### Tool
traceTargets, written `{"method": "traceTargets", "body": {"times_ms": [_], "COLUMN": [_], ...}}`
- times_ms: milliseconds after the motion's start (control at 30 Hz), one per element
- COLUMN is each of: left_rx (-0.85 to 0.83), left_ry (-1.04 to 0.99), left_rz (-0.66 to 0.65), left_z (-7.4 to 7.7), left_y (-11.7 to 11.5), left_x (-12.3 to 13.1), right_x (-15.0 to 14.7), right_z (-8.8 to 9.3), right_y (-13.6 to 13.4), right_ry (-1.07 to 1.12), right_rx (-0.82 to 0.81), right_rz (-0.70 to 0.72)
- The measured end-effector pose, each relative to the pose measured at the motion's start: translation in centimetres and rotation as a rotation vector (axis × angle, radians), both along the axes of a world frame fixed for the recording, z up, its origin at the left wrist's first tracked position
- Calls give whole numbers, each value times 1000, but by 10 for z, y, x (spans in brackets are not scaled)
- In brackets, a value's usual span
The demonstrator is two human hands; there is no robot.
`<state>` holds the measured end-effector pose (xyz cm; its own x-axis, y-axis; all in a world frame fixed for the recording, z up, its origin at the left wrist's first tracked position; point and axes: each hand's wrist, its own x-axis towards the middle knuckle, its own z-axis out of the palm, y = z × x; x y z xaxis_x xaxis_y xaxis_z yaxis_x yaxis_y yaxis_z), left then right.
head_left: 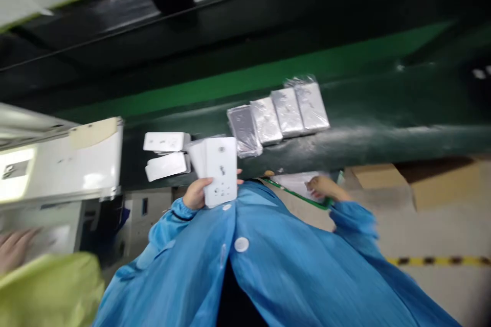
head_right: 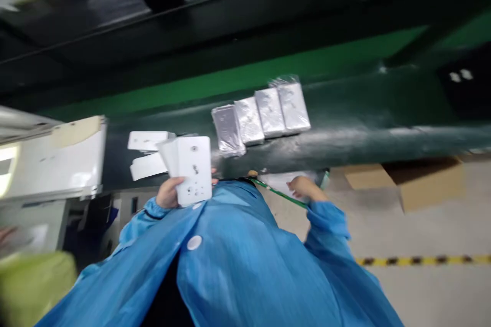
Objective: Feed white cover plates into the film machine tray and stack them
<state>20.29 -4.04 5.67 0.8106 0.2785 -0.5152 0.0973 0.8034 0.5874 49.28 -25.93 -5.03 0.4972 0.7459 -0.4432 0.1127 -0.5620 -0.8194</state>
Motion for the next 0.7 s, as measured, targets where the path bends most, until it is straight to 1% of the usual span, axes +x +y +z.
{"method": "traceTargets", "body": {"times_ms": [67, 100, 133, 200, 233, 267, 333, 400, 467, 567, 700], "left_rx": [41, 77, 108, 157, 173, 187, 217, 235, 242, 257, 294], "left_ry": [26, 69, 120, 192, 205, 200, 165, 127, 100, 112, 154], "left_rz": [64, 115, 165, 251, 275, 288, 295, 332, 410, 523, 613], "left_z": [-5, -7, -8, -7, -6, -4, -1, 1, 1, 1, 3], "left_y": [2, 3, 4, 4, 4, 4, 4, 4, 5, 8, 13], "left_x": [-1, -2, -3, -5, -7, -9, -13, -18, -23, -34, -46], "right_x": [-12, -22, -34, -59, -70, -80, -92, -97, -97, -97, -106], "right_z": [31, 47, 63, 92, 105, 116, 134, 145, 151, 153, 154], "right_y": [29, 47, 68, 112, 133, 153, 186, 208, 220, 234, 256], "right_ry": [123, 224, 267, 276, 264, 240, 160, 61, 1, 16, 63], "right_rx": [32, 84, 175, 379, 454, 509, 549, 535, 500, 427, 378], "right_rz": [225, 286, 264, 202, 196, 197, 252, 345, 451, 584, 731]}}
